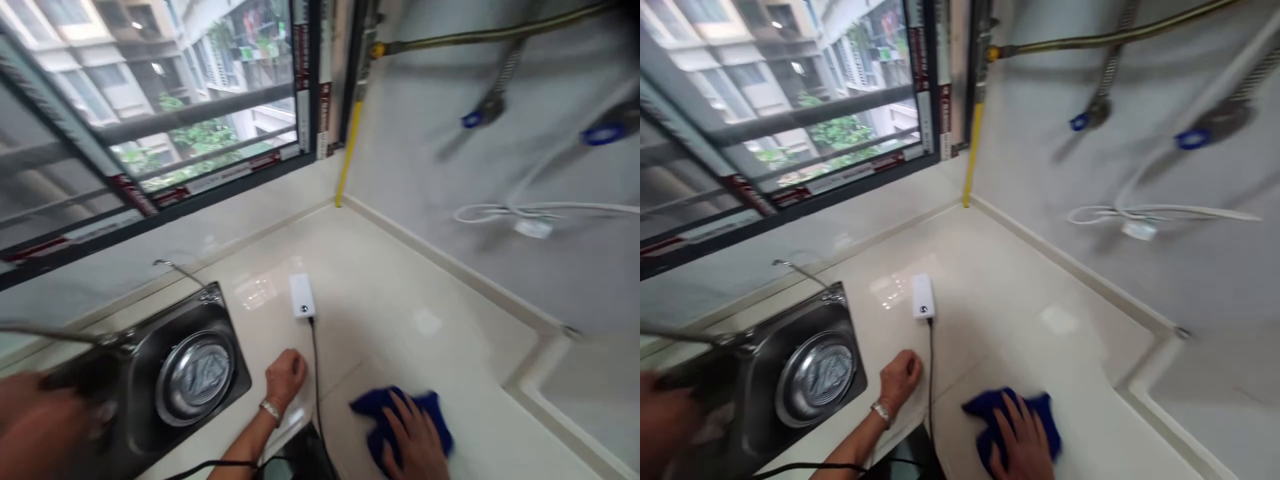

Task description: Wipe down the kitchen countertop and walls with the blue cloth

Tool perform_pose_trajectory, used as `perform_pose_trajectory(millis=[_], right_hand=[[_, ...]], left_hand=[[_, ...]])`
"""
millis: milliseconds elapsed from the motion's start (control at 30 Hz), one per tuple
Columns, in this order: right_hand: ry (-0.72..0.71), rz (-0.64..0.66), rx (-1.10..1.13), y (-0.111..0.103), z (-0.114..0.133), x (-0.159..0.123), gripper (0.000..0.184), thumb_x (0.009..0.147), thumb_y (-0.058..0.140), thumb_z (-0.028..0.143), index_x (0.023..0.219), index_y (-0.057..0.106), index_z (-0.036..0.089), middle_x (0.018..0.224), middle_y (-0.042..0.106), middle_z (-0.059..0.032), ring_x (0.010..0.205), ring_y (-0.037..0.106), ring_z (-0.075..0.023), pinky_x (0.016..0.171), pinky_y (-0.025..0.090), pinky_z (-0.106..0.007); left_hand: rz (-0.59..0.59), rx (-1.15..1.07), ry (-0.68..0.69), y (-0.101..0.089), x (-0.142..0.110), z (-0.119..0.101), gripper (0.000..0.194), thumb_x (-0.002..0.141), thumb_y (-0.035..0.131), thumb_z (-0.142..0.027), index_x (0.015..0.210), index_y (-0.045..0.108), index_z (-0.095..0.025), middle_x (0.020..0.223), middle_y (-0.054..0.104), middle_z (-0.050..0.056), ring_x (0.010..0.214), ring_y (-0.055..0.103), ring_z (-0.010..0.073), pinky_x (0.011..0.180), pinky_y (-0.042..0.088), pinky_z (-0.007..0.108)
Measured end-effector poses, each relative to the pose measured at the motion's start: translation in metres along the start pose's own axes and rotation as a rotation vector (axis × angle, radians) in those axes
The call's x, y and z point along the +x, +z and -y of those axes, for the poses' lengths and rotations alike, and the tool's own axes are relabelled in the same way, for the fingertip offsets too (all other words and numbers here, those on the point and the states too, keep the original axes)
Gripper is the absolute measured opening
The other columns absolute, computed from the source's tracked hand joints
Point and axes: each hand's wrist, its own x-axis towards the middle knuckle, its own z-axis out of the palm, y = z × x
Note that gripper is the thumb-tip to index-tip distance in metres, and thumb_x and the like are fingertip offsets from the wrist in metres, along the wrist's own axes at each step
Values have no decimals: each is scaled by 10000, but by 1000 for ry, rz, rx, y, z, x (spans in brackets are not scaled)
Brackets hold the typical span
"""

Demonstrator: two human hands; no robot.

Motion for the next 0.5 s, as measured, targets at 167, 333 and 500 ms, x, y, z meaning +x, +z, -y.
perform_pose_trajectory(millis=[167,333,500], right_hand=[[154,79,50,10,3,120,492,862,528,292,1347,553,208,1570,432,-119,1468,340,-341,1195,292,-567],[267,182,164,34,-1,232,559,899,507,347,1429,499,168,1607,376,-130,1500,235,-368,1231,160,-606],[309,199,225,42,-1,282,558,919,507,321,1468,487,225,1638,344,-76,1509,201,-373,1227,112,-632]], left_hand=[[-2,-30,34,0,9,5,300,986,407,-378,843,602,-200,797,607,9,715,544,152,652,297,294],[24,-16,22,0,11,6,320,985,404,-414,835,597,-207,785,603,0,709,545,142,642,302,275],[48,29,-27,-5,14,-1,311,984,420,-400,824,594,-197,787,610,5,704,528,140,650,288,277]])
